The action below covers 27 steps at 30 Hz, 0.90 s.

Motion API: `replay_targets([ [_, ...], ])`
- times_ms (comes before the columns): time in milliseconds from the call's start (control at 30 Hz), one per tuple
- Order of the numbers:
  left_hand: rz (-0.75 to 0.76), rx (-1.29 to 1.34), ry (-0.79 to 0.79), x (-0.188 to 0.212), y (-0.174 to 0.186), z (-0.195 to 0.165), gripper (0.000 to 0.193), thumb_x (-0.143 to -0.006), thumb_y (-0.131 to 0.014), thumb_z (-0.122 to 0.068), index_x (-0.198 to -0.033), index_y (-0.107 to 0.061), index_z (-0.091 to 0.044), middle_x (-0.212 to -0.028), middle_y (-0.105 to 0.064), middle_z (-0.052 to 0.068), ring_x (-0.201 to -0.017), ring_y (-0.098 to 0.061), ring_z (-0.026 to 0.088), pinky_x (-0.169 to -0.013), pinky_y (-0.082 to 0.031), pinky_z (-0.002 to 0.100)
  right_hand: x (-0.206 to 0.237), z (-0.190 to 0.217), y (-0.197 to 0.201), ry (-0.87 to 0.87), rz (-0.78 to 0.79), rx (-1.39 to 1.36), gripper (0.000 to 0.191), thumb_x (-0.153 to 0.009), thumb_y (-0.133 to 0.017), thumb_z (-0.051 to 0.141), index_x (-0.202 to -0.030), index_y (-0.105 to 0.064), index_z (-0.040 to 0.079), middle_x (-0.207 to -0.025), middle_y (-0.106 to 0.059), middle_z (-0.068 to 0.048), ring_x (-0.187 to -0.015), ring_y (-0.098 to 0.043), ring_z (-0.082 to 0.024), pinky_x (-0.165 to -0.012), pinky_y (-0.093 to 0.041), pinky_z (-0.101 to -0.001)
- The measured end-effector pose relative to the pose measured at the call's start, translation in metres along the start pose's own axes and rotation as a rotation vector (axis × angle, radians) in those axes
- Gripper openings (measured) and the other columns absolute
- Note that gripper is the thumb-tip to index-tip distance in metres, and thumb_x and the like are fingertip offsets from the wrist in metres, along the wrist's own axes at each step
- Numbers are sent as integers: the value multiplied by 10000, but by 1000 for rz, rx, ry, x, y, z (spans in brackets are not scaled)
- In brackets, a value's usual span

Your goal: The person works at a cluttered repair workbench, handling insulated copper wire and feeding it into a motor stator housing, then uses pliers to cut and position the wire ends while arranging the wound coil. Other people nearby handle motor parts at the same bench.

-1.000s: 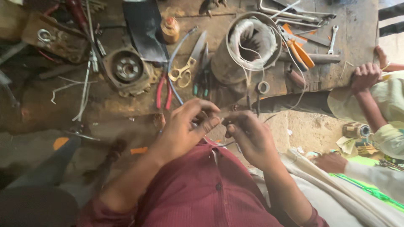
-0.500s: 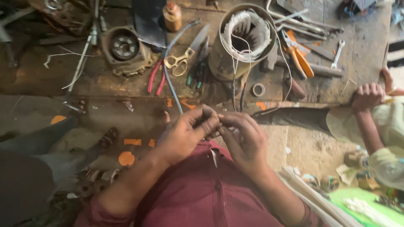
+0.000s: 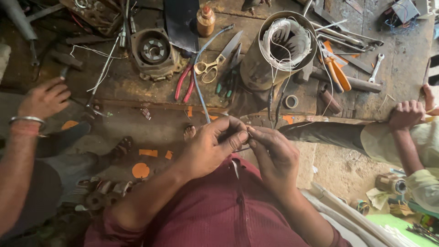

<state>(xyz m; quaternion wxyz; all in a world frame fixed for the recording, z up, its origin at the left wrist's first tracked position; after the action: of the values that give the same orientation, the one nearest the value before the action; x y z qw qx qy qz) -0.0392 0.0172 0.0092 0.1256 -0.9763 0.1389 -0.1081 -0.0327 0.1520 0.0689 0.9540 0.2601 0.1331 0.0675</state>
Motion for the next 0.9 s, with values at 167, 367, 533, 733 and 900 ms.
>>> replay_targets([
  [167,35,96,64,5,17,0,236,-1015,-660,-222,-1098,-677,-2,-981,-725,14,-932,-685,71,-847,-577,261,-3,20,-15,65,-43,58,246,-898,-744,-38,-1136,-725,19,-1138,-752,-125,-1011,-758,-210,-845,-599,-303],
  [367,116,154,83,6,29,-2,220,-1007,-676,-194,-1102,-671,4,-1007,-712,15,-965,-686,78,-879,-574,266,-3,29,-28,33,-65,28,260,-918,-730,-49,-1167,-715,22,-1149,-752,-130,-997,-768,-214,-841,-611,-298],
  [533,190,151,118,8,40,5,217,-1013,-664,-194,-1114,-670,-2,-1002,-716,14,-967,-680,76,-879,-570,264,2,29,-40,-31,-92,22,263,-921,-720,-46,-1176,-709,18,-1148,-755,-139,-1003,-766,-229,-852,-605,-302],
  [733,216,173,158,11,55,16,221,-1000,-672,-194,-1111,-675,-3,-997,-715,11,-950,-683,79,-872,-582,271,8,34,-59,-51,-120,100,277,-906,-730,-41,-1176,-709,17,-1148,-751,-142,-1026,-761,-243,-874,-594,-316],
  [900,239,63,57,14,64,-1,197,-1025,-686,-189,-1116,-689,-15,-1003,-703,4,-970,-658,66,-887,-571,273,12,38,-67,-82,-147,147,268,-893,-743,-33,-1154,-719,20,-1129,-754,-140,-997,-761,-233,-849,-597,-308],
])
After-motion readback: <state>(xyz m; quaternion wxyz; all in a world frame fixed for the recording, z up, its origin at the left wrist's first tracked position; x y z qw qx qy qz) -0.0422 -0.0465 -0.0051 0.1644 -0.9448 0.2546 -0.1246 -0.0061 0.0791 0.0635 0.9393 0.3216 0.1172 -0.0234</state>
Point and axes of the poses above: each hand's wrist, its own x-axis away from the middle knuckle, its own y-axis out of the back of the hand, z = x × y, the point moved 10 cm from there along -x, towards the middle knuckle
